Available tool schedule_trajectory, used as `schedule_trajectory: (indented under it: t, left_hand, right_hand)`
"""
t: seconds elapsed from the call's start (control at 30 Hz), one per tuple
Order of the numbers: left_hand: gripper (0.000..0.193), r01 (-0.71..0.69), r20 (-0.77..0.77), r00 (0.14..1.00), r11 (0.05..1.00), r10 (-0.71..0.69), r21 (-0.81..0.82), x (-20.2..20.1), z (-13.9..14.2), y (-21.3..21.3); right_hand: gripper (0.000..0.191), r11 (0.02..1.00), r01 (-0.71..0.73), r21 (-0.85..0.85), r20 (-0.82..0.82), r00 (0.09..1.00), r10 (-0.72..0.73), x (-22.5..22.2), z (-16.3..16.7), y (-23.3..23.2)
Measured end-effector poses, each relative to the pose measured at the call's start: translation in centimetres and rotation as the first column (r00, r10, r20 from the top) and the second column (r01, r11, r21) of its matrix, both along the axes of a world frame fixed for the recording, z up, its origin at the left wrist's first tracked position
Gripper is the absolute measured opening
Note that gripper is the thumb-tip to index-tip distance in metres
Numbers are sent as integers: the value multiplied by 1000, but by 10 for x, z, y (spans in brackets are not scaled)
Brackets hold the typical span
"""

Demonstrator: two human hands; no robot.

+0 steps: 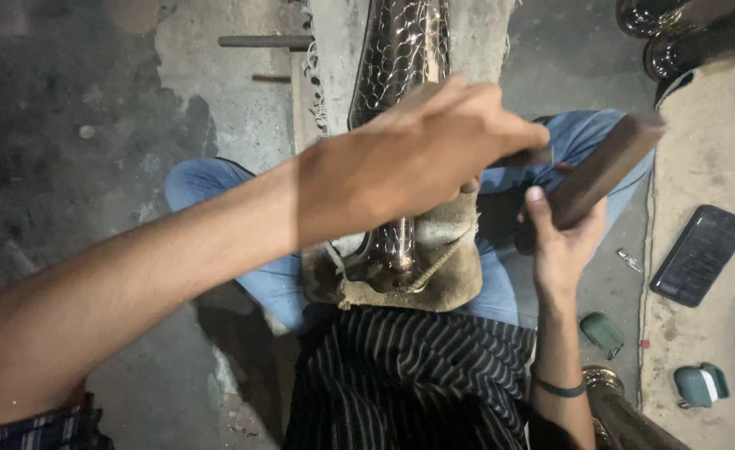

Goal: The person sits on the floor with a brass vase resting on a cloth pad and hammers a decorative pattern into its surface. They hold a metal punch against the vase with one hand and strike it repeatedly with a wooden mallet held in the other hand, repositioning the punch along the vase body as they work.

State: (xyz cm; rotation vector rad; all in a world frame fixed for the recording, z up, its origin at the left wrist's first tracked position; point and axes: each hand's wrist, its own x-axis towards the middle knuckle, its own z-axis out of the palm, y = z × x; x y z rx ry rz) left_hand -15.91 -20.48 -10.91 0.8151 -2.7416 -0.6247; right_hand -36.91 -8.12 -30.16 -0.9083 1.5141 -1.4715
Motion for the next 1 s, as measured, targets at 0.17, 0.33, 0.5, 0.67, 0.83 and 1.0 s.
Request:
schedule_trajectory:
  t: [0.17, 0.33, 0.5, 0.67, 0.83, 1.0]
  left_hand:
    - [46, -9, -110, 994, 1000, 8, -9, 9, -7, -1]
    - [44, -28, -60, 998, 1000, 29, 14, 1, -9, -2]
    - [43, -47, 0, 999, 999, 47, -5, -1, -17, -3]
    - [44, -17, -65, 998, 999, 14, -39, 2, -21, 0]
    - [32, -56, -40, 998, 993, 52, -106, -7, -25, 2]
    - [30, -88, -15, 996, 995, 89, 45, -10, -18, 4]
  right_hand:
    - [40, 996, -73, -56, -102, 992, 67, -7, 33, -14]
    - [47, 958, -201, -205, -597, 801, 41, -12, 61, -20]
    - [54, 992, -58, -113, 57, 996, 65, -5, 55, -14]
    - [60, 983, -172, -63, -324, 935, 143, -10, 45, -11]
    - [55, 957, -290, -2, -465, 847, 255, -14, 52, -9]
    - [73, 961, -244, -129, -611, 783, 116, -6, 66, -11]
